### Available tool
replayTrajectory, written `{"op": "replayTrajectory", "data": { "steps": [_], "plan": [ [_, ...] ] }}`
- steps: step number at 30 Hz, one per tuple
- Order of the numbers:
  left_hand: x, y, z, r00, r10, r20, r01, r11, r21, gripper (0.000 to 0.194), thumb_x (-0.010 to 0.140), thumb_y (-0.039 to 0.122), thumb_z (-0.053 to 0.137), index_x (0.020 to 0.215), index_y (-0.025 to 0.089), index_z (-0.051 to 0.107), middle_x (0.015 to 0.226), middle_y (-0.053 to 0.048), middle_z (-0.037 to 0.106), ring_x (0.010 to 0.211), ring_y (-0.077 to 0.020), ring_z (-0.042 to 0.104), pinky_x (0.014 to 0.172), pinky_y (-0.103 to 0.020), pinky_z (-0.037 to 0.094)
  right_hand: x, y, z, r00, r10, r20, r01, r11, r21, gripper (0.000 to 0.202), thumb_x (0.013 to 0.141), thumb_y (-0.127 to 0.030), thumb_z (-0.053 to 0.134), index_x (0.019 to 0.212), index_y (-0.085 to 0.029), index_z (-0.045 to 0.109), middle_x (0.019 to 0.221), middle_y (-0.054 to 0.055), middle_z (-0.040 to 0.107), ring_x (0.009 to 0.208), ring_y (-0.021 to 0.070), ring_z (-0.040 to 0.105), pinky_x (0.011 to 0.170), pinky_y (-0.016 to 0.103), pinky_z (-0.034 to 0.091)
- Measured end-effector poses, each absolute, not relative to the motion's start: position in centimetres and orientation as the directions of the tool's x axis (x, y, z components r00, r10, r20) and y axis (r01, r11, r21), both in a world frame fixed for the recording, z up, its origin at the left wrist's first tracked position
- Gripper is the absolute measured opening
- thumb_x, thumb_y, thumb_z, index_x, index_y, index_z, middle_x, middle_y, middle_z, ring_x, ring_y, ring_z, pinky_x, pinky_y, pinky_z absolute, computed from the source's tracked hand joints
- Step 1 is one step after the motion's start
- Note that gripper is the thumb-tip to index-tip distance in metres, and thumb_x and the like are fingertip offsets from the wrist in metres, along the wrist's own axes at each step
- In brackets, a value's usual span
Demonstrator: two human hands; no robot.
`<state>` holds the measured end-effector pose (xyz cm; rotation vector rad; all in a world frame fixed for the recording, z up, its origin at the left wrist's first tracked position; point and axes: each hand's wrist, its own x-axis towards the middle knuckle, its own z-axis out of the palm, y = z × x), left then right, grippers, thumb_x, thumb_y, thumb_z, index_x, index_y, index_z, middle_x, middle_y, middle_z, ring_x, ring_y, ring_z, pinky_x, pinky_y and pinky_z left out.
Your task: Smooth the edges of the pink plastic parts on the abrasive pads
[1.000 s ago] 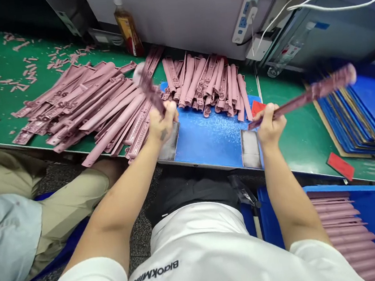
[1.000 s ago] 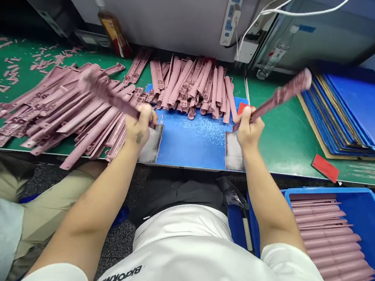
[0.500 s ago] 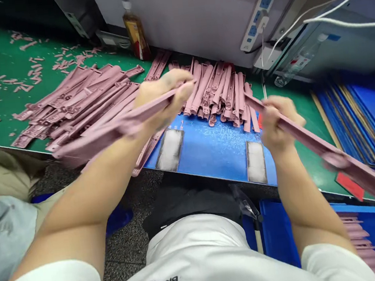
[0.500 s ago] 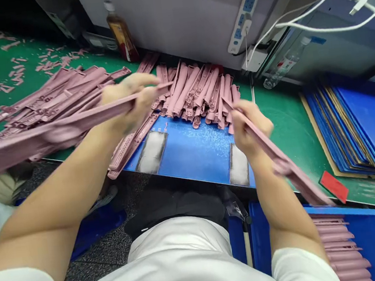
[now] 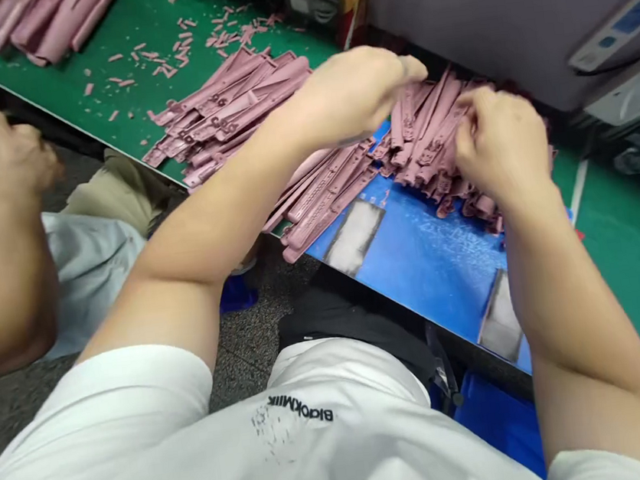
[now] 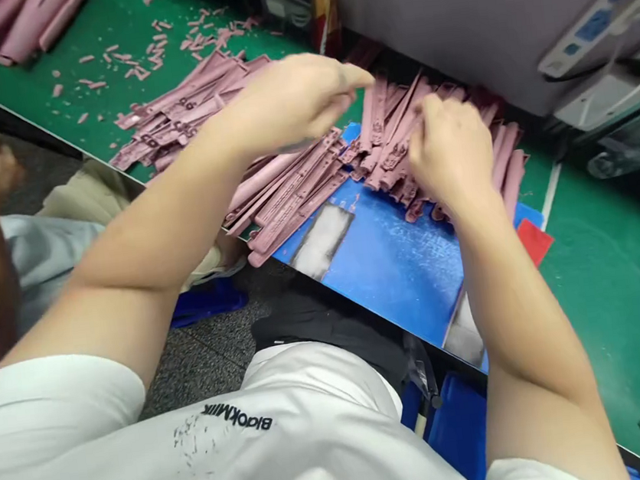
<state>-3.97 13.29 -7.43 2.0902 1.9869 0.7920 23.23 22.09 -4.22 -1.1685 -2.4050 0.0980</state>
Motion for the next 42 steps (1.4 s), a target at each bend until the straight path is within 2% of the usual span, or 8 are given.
{"op": "replayTrajectory", "data": {
  "steps": [4, 13, 20, 24, 28, 32, 37, 42],
  "plan": [
    [-6.2, 2.9, -8.6, -0.163, 0.951, 0.264, 0.859, 0.005, 0.511, 0.039, 0.108, 0.04, 0.083, 0.142, 0.021, 0.085, 0.139, -0.02, 0.082, 0.139, -0.0432, 0.074, 0.115, -0.048, 0.06, 17.3, 14.3, -7.9, -0.656, 0.702, 0.279, 0.561, 0.7, -0.441, 0.042, 0.115, -0.057, 0.076, 0.094, -0.02, 0.079, 0.092, 0.016, 0.08, 0.121, 0.0438, 0.081, 0.124, 0.069, 0.058],
    [-4.8, -9.2, -11.3, -0.13, 0.977, 0.17, 0.948, 0.072, 0.31, 0.033, 0.115, 0.024, 0.068, 0.141, 0.012, 0.086, 0.128, -0.025, 0.081, 0.127, -0.0471, 0.078, 0.109, -0.054, 0.064, 12.4, 8.0, -9.3, -0.835, 0.545, -0.081, 0.55, 0.818, -0.169, 0.031, 0.117, -0.024, 0.06, 0.134, -0.012, 0.084, 0.135, 0.027, 0.08, 0.128, 0.0436, 0.076, 0.107, 0.054, 0.064],
    [-5.8, -12.0, -13.4, -0.24, 0.928, 0.286, 0.832, 0.045, 0.552, 0.036, 0.117, 0.037, 0.065, 0.139, 0.025, 0.09, 0.131, -0.015, 0.082, 0.116, -0.0365, 0.083, 0.104, -0.044, 0.067, 14.1, 5.9, -9.7, -0.884, 0.448, 0.132, 0.429, 0.891, -0.151, 0.058, 0.113, -0.02, 0.069, 0.171, -0.016, 0.07, 0.176, 0.027, 0.063, 0.16, 0.0452, 0.059, 0.13, 0.063, 0.053],
    [-6.3, -13.6, -14.4, -0.319, 0.919, 0.232, 0.764, 0.104, 0.637, 0.043, 0.112, 0.047, 0.077, 0.149, 0.027, 0.086, 0.14, -0.016, 0.081, 0.127, -0.0403, 0.081, 0.106, -0.046, 0.067, 12.6, 6.4, -10.5, -0.925, 0.372, 0.077, 0.362, 0.924, -0.122, 0.043, 0.117, -0.02, 0.063, 0.156, -0.019, 0.081, 0.169, 0.024, 0.071, 0.159, 0.0424, 0.061, 0.138, 0.065, 0.044],
    [-6.6, -15.2, -15.3, -0.454, 0.889, 0.059, 0.516, 0.208, 0.831, 0.056, 0.095, 0.056, 0.098, 0.142, 0.026, 0.085, 0.11, -0.009, 0.085, 0.097, -0.034, 0.083, 0.087, -0.041, 0.068, 12.7, 7.0, -10.4, -0.938, 0.338, 0.083, 0.326, 0.936, -0.131, 0.035, 0.121, -0.023, 0.058, 0.14, -0.021, 0.087, 0.153, 0.02, 0.08, 0.143, 0.0384, 0.07, 0.138, 0.063, 0.042],
    [-6.3, -14.4, -14.4, -0.556, 0.813, 0.174, 0.172, -0.092, 0.981, 0.065, 0.084, 0.062, 0.109, 0.131, 0.026, 0.083, 0.109, -0.008, 0.084, 0.087, -0.0275, 0.08, 0.075, -0.036, 0.067, 13.1, 7.0, -10.0, -0.919, 0.316, 0.235, 0.259, 0.935, -0.242, 0.035, 0.127, -0.035, 0.053, 0.142, -0.024, 0.083, 0.153, 0.017, 0.081, 0.146, 0.035, 0.07, 0.139, 0.06, 0.042],
    [-4.6, -7.7, -10.0, -0.653, 0.594, 0.469, 0.081, -0.562, 0.823, 0.06, 0.09, 0.072, 0.106, 0.108, 0.024, 0.075, 0.113, -0.008, 0.074, 0.1, -0.0267, 0.079, 0.089, -0.039, 0.069, 13.5, 5.7, -7.4, -0.781, 0.453, 0.43, 0.208, 0.838, -0.504, 0.036, 0.125, -0.053, 0.054, 0.126, -0.026, 0.078, 0.137, 0.016, 0.081, 0.135, 0.0349, 0.075, 0.124, 0.058, 0.057],
    [-1.6, -1.5, -6.7, -0.661, 0.521, 0.54, -0.14, -0.793, 0.593, 0.022, 0.108, 0.043, 0.085, 0.11, 0.027, 0.069, 0.092, -0.002, 0.065, 0.074, -0.0184, 0.064, 0.066, -0.03, 0.058, 21.5, 4.6, -3.4, -0.14, 0.777, 0.614, -0.079, 0.61, -0.789, 0.031, 0.108, -0.061, 0.075, 0.111, -0.033, 0.064, 0.092, 0.0, 0.067, 0.079, 0.0219, 0.071, 0.075, 0.041, 0.069]
  ]
}}
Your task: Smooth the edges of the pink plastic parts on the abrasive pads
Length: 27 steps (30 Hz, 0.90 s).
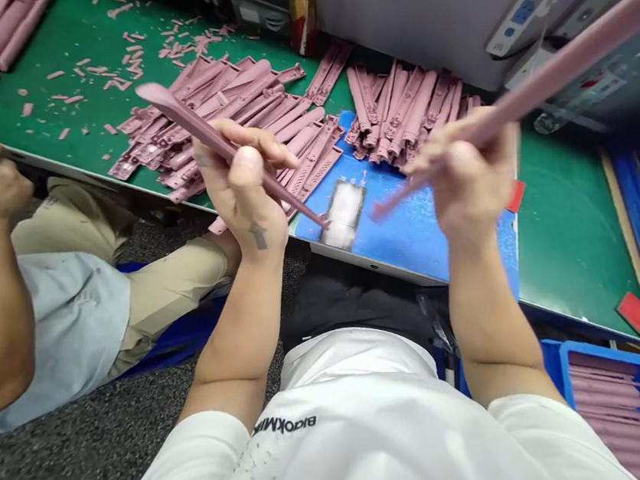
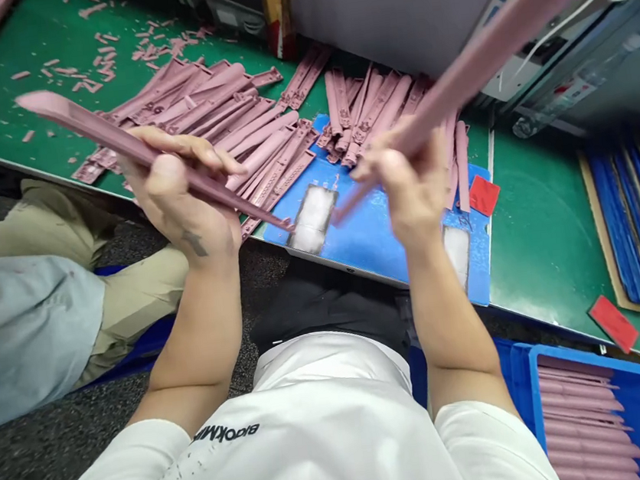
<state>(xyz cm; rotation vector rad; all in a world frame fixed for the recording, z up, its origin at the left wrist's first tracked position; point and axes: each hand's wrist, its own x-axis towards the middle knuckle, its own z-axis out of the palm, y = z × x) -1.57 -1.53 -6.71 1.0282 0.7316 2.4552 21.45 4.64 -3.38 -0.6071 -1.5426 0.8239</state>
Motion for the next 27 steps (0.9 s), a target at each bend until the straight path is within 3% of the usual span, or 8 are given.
{"op": "replayTrajectory", "data": {
  "steps": [2, 4, 7, 10, 13, 16, 20, 27],
  "plan": [
    [-0.3, 0.0, -6.6, -0.626, 0.595, 0.503, -0.31, -0.783, 0.54, 0.021, 0.104, 0.044, 0.081, 0.11, 0.027, 0.07, 0.076, 0.004, 0.052, 0.052, -0.0141, 0.039, 0.047, -0.027, 0.036, 26.3, 4.5, -3.4, 0.122, 0.816, 0.565, -0.162, 0.578, -0.8, 0.037, 0.101, -0.058, 0.079, 0.097, -0.032, 0.054, 0.072, -0.007, 0.044, 0.052, 0.0145, 0.043, 0.047, 0.028, 0.046],
    [0.8, 1.0, -7.2, -0.594, 0.638, 0.49, -0.377, -0.759, 0.531, 0.027, 0.101, 0.047, 0.086, 0.103, 0.025, 0.071, 0.068, 0.007, 0.039, 0.047, -0.0112, 0.022, 0.043, -0.026, 0.019, 30.5, 4.2, -4.8, 0.266, 0.808, 0.526, -0.122, 0.569, -0.813, 0.049, 0.096, -0.056, 0.084, 0.088, -0.03, 0.044, 0.065, -0.011, 0.029, 0.045, 0.0104, 0.022, 0.038, 0.024, 0.026],
    [1.8, 0.9, -8.6, -0.548, 0.662, 0.511, -0.286, -0.722, 0.629, 0.048, 0.097, 0.052, 0.097, 0.084, 0.023, 0.061, 0.064, 0.006, 0.039, 0.047, -0.009, 0.029, 0.044, -0.025, 0.02, 34.4, 3.0, -7.9, 0.305, 0.774, 0.555, 0.011, 0.58, -0.814, 0.06, 0.092, -0.063, 0.092, 0.085, -0.029, 0.042, 0.062, -0.01, 0.035, 0.046, 0.0108, 0.035, 0.042, 0.024, 0.036],
    [1.8, 0.2, -10.0, -0.414, 0.79, 0.452, -0.252, -0.577, 0.777, 0.065, 0.099, 0.058, 0.095, 0.072, 0.023, 0.047, 0.061, 0.003, 0.041, 0.048, -0.0093, 0.036, 0.048, -0.027, 0.024, 35.9, 1.2, -9.8, 0.194, 0.846, 0.496, -0.007, 0.507, -0.862, 0.056, 0.091, -0.065, 0.093, 0.084, -0.029, 0.051, 0.063, -0.008, 0.043, 0.051, 0.0148, 0.049, 0.047, 0.029, 0.051],
    [1.9, 0.7, -10.8, -0.389, 0.864, 0.319, -0.272, -0.438, 0.857, 0.078, 0.104, 0.062, 0.091, 0.069, 0.025, 0.033, 0.055, 0.006, 0.023, 0.044, -0.0088, 0.023, 0.048, -0.028, 0.016, 36.7, 0.4, -9.8, 0.126, 0.913, 0.389, -0.095, 0.401, -0.911, 0.058, 0.093, -0.057, 0.091, 0.074, -0.029, 0.044, 0.056, -0.01, 0.026, 0.043, 0.0111, 0.029, 0.039, 0.027, 0.036],
    [2.5, 2.8, -10.9, -0.511, 0.821, 0.254, -0.264, -0.432, 0.862, 0.077, 0.112, 0.052, 0.087, 0.072, 0.026, 0.026, 0.058, 0.008, 0.018, 0.046, -0.0078, 0.02, 0.05, -0.027, 0.016, 37.8, 1.9, -9.3, 0.284, 0.875, 0.393, -0.11, 0.437, -0.893, 0.068, 0.104, -0.063, 0.08, 0.071, -0.03, 0.03, 0.056, -0.011, 0.014, 0.043, 0.008, 0.013, 0.037, 0.026, 0.019],
    [3.4, 5.1, -11.2, -0.511, 0.797, 0.322, -0.2, -0.474, 0.857, 0.069, 0.112, 0.038, 0.079, 0.074, 0.026, 0.024, 0.061, 0.007, 0.017, 0.047, -0.007, 0.021, 0.052, -0.029, 0.018, 40.0, 4.5, -9.5, 0.456, 0.81, 0.368, -0.051, 0.437, -0.898, 0.071, 0.107, -0.067, 0.078, 0.072, -0.032, 0.027, 0.058, -0.012, 0.013, 0.044, 0.0072, 0.011, 0.038, 0.027, 0.013],
    [4.4, 8.5, -11.2, -0.554, 0.767, 0.323, -0.151, -0.474, 0.867, 0.07, 0.096, 0.048, 0.082, 0.077, 0.027, 0.018, 0.062, 0.007, 0.009, 0.045, -0.0113, 0.013, 0.048, -0.032, 0.011, 41.5, 7.8, -10.7, 0.558, 0.751, 0.354, -0.021, 0.439, -0.898, 0.066, 0.122, -0.07, 0.058, 0.08, -0.033, 0.023, 0.062, -0.013, 0.013, 0.044, 0.008, 0.014, 0.041, 0.026, 0.013]
  ]
}}
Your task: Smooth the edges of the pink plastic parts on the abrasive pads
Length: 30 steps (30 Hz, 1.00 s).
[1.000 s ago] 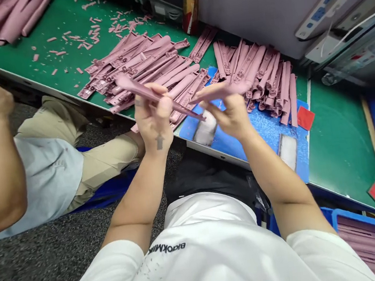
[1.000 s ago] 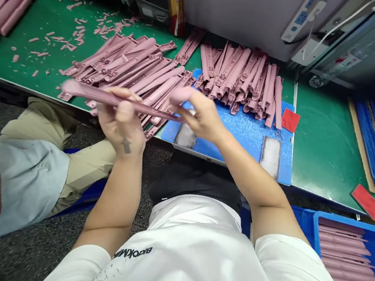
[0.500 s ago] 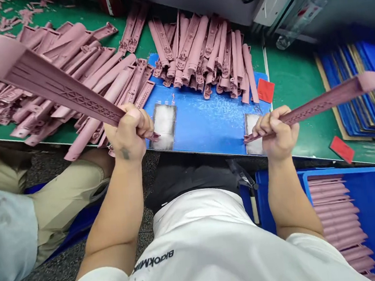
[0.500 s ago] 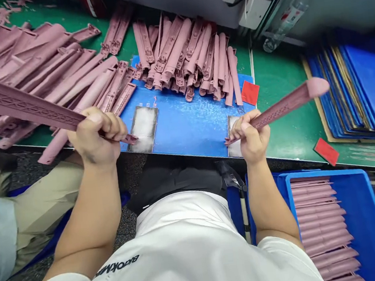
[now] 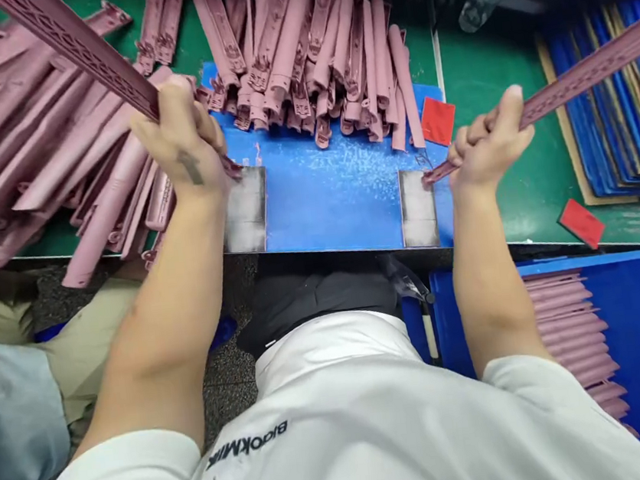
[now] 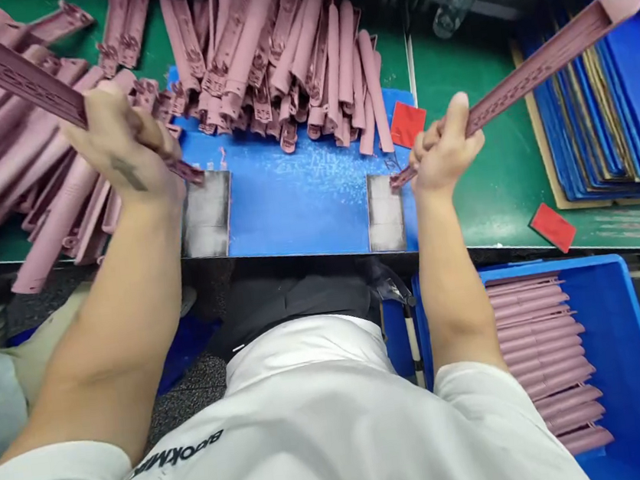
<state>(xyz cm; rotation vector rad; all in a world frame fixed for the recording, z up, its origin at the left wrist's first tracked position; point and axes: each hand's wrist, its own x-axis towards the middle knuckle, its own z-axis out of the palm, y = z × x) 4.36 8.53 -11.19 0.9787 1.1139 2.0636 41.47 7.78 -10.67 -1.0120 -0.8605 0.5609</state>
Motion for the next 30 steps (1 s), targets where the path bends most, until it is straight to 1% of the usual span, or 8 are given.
{"op": "replayTrajectory", "data": {
  "steps": [5, 8, 12, 16, 19, 24, 26, 30],
  "plan": [
    [4.6, 6.6, -11.1, -0.499, 0.779, 0.38, -0.077, -0.477, 0.875, 0.065, 0.102, 0.04, 0.074, 0.072, 0.028, 0.018, 0.061, 0.006, 0.014, 0.046, -0.0116, 0.016, 0.049, -0.034, 0.012, 40.6, 5.7, -9.8, 0.432, 0.879, 0.2, -0.11, 0.272, -0.956, 0.069, 0.103, -0.064, 0.087, 0.073, -0.03, 0.035, 0.055, -0.01, 0.023, 0.044, 0.0097, 0.019, 0.04, 0.027, 0.015],
    [4.4, 5.7, -11.2, -0.492, 0.778, 0.39, -0.043, -0.469, 0.882, 0.066, 0.101, 0.04, 0.076, 0.073, 0.026, 0.018, 0.06, 0.006, 0.015, 0.045, -0.0122, 0.02, 0.048, -0.032, 0.015, 40.8, 3.6, -9.6, 0.357, 0.909, 0.215, -0.111, 0.27, -0.957, 0.068, 0.095, -0.069, 0.089, 0.067, -0.029, 0.042, 0.053, -0.009, 0.027, 0.043, 0.0099, 0.023, 0.039, 0.028, 0.018],
    [4.0, 7.3, -10.8, -0.593, 0.765, 0.249, -0.19, -0.434, 0.881, 0.054, 0.096, 0.032, 0.067, 0.07, 0.029, 0.02, 0.059, 0.009, 0.008, 0.046, -0.0107, 0.006, 0.042, -0.028, 0.011, 41.7, 3.6, -10.4, 0.369, 0.902, 0.224, -0.129, 0.289, -0.949, 0.077, 0.097, -0.072, 0.083, 0.065, -0.03, 0.027, 0.052, -0.01, 0.014, 0.045, 0.0102, 0.014, 0.043, 0.031, 0.022],
    [4.2, 9.2, -10.0, -0.682, 0.72, 0.129, -0.263, -0.406, 0.875, 0.047, 0.113, 0.017, 0.052, 0.077, 0.028, 0.024, 0.067, 0.008, 0.005, 0.051, -0.0117, 0.0, 0.044, -0.024, 0.008, 42.5, 5.9, -11.9, 0.551, 0.802, 0.232, -0.114, 0.347, -0.931, 0.073, 0.106, -0.075, 0.073, 0.073, -0.032, 0.024, 0.056, -0.008, 0.015, 0.054, 0.0139, 0.012, 0.047, 0.036, 0.027],
    [4.3, 8.7, -9.6, -0.689, 0.724, 0.009, -0.307, -0.303, 0.902, 0.053, 0.119, 0.012, 0.055, 0.082, 0.027, 0.02, 0.072, 0.008, 0.004, 0.051, -0.0112, 0.003, 0.045, -0.023, 0.01, 42.8, 6.8, -12.6, 0.515, 0.828, 0.222, -0.081, 0.305, -0.949, 0.074, 0.107, -0.075, 0.077, 0.077, -0.033, 0.025, 0.059, -0.009, 0.014, 0.053, 0.0137, 0.016, 0.047, 0.035, 0.027],
    [4.7, 8.2, -9.7, -0.638, 0.742, 0.207, -0.281, -0.474, 0.834, 0.057, 0.126, 0.003, 0.037, 0.076, 0.028, 0.029, 0.061, 0.008, 0.013, 0.046, -0.0138, 0.013, 0.044, -0.029, 0.014, 42.6, 7.7, -12.2, 0.507, 0.787, 0.352, 0.018, 0.399, -0.917, 0.084, 0.11, -0.091, 0.066, 0.079, -0.033, 0.015, 0.061, -0.011, 0.007, 0.051, 0.0112, 0.01, 0.043, 0.034, 0.02],
    [4.7, 8.2, -9.8, -0.625, 0.748, 0.224, -0.303, -0.497, 0.813, 0.059, 0.124, 0.002, 0.035, 0.072, 0.029, 0.03, 0.059, 0.008, 0.01, 0.047, -0.0142, 0.008, 0.045, -0.032, 0.011, 42.2, 7.5, -11.7, 0.502, 0.792, 0.346, 0.019, 0.39, -0.92, 0.083, 0.111, -0.084, 0.068, 0.075, -0.032, 0.014, 0.061, -0.01, 0.006, 0.051, 0.0108, 0.006, 0.044, 0.035, 0.016],
    [4.6, 8.5, -9.9, -0.608, 0.774, 0.178, -0.301, -0.432, 0.85, 0.059, 0.121, -0.005, 0.034, 0.073, 0.029, 0.026, 0.06, 0.009, 0.008, 0.047, -0.0129, 0.003, 0.046, -0.034, 0.006, 41.3, 7.2, -11.2, 0.609, 0.743, 0.278, -0.039, 0.378, -0.925, 0.064, 0.112, -0.049, 0.069, 0.072, -0.033, 0.022, 0.061, -0.01, 0.006, 0.052, 0.0127, 0.001, 0.046, 0.036, 0.009]
  ]
}}
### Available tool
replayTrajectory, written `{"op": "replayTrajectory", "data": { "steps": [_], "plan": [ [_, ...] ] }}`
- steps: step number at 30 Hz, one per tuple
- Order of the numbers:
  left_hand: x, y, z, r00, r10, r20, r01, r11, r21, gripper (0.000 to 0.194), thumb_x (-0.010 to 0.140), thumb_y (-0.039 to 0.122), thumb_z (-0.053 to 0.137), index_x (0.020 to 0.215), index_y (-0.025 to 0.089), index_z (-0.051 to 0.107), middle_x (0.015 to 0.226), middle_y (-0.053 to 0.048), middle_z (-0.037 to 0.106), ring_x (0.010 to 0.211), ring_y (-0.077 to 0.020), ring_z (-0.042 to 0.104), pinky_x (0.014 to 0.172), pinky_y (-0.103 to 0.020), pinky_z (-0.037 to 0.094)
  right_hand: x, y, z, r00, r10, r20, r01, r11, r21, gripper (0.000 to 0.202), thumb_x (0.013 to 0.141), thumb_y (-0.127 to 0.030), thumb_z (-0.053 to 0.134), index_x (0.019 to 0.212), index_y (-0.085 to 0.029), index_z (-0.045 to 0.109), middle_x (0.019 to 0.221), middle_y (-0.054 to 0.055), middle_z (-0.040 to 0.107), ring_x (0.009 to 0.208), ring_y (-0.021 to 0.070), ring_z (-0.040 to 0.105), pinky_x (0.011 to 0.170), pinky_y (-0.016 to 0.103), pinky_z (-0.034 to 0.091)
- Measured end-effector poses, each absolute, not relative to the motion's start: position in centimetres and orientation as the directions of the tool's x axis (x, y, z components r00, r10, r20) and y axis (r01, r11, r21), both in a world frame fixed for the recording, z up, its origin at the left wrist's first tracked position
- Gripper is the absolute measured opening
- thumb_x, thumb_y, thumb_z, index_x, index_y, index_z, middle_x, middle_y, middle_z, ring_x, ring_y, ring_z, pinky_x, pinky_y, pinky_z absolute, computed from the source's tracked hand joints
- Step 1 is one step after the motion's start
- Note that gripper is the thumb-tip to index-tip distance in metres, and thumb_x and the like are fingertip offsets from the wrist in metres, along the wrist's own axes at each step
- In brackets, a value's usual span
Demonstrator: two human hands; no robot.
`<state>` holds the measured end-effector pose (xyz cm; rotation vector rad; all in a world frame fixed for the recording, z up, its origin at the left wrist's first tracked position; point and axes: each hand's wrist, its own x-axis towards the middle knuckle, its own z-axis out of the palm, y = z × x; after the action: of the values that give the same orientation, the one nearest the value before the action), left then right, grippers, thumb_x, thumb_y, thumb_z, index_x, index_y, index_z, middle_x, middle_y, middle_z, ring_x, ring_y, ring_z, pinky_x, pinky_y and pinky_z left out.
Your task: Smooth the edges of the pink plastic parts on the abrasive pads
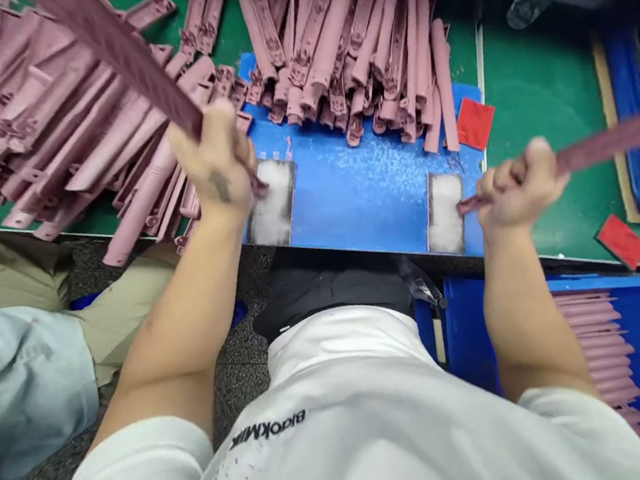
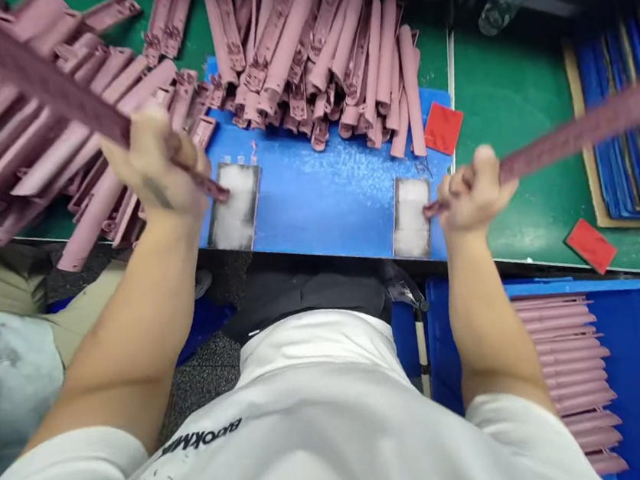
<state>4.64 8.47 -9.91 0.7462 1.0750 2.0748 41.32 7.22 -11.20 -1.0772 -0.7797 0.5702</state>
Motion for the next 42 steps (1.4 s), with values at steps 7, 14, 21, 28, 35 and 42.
{"op": "replayTrajectory", "data": {
  "steps": [7, 14, 21, 28, 35, 42],
  "plan": [
    [4.7, 7.7, -10.1, -0.59, 0.777, 0.218, -0.308, -0.467, 0.829, 0.059, 0.12, 0.001, 0.039, 0.07, 0.028, 0.027, 0.058, 0.008, 0.009, 0.047, -0.0121, 0.003, 0.045, -0.032, 0.008, 40.9, 6.3, -12.1, 0.58, 0.753, 0.312, 0.052, 0.347, -0.936, 0.073, 0.113, -0.073, 0.07, 0.076, -0.035, 0.02, 0.061, -0.008, 0.01, 0.057, 0.0146, 0.007, 0.05, 0.037, 0.018],
    [5.0, 8.4, -10.2, -0.618, 0.729, 0.294, -0.218, -0.518, 0.827, 0.054, 0.121, 0.006, 0.04, 0.075, 0.03, 0.025, 0.058, 0.009, 0.012, 0.046, -0.0142, 0.009, 0.045, -0.03, 0.011, 41.7, 6.3, -12.3, 0.568, 0.745, 0.35, 0.068, 0.382, -0.922, 0.092, 0.096, -0.109, 0.065, 0.079, -0.033, 0.014, 0.062, -0.01, 0.008, 0.056, 0.0143, 0.008, 0.05, 0.038, 0.018],
    [5.3, 9.0, -8.6, -0.489, 0.867, -0.096, -0.118, 0.043, 0.992, 0.053, 0.118, 0.009, 0.047, 0.072, 0.028, 0.03, 0.055, 0.007, 0.015, 0.05, -0.0161, 0.004, 0.053, -0.038, -0.003, 43.1, 8.7, -12.2, 0.457, 0.888, 0.044, -0.042, 0.071, -0.997, 0.075, 0.115, -0.082, 0.069, 0.081, -0.035, 0.021, 0.061, -0.013, 0.01, 0.056, 0.0133, 0.007, 0.053, 0.035, 0.017],
    [4.9, 13.4, -8.4, -0.545, 0.815, -0.195, -0.241, 0.071, 0.968, 0.05, 0.127, 0.012, 0.041, 0.081, 0.027, 0.029, 0.066, 0.004, 0.013, 0.066, -0.0216, 0.0, 0.066, -0.043, -0.004, 42.6, 14.7, -11.9, 0.467, 0.877, -0.111, -0.06, -0.093, -0.994, 0.065, 0.129, -0.064, 0.059, 0.083, -0.034, 0.022, 0.06, -0.013, 0.01, 0.062, 0.0152, 0.007, 0.062, 0.036, 0.019],
    [4.9, 15.6, -9.4, -0.522, 0.829, -0.2, -0.419, -0.044, 0.907, 0.051, 0.132, 0.015, 0.046, 0.085, 0.025, 0.03, 0.074, 0.004, 0.005, 0.073, -0.024, -0.004, 0.067, -0.043, -0.005, 42.4, 13.7, -11.1, 0.35, 0.936, -0.021, -0.073, 0.006, -0.997, 0.077, 0.112, -0.077, 0.083, 0.081, -0.036, 0.026, 0.058, -0.012, 0.013, 0.067, 0.0172, 0.016, 0.066, 0.036, 0.032],
    [4.8, 14.7, -9.9, -0.521, 0.848, -0.094, -0.415, -0.155, 0.897, 0.053, 0.138, 0.028, 0.045, 0.088, 0.027, 0.028, 0.076, 0.005, 0.005, 0.067, -0.0195, -0.001, 0.063, -0.042, -0.001, 41.9, 12.8, -11.8, 0.516, 0.857, 0.013, -0.179, 0.123, -0.976, 0.07, 0.114, -0.072, 0.077, 0.08, -0.036, 0.029, 0.057, -0.012, 0.016, 0.058, 0.0157, 0.017, 0.058, 0.037, 0.029]
  ]
}}
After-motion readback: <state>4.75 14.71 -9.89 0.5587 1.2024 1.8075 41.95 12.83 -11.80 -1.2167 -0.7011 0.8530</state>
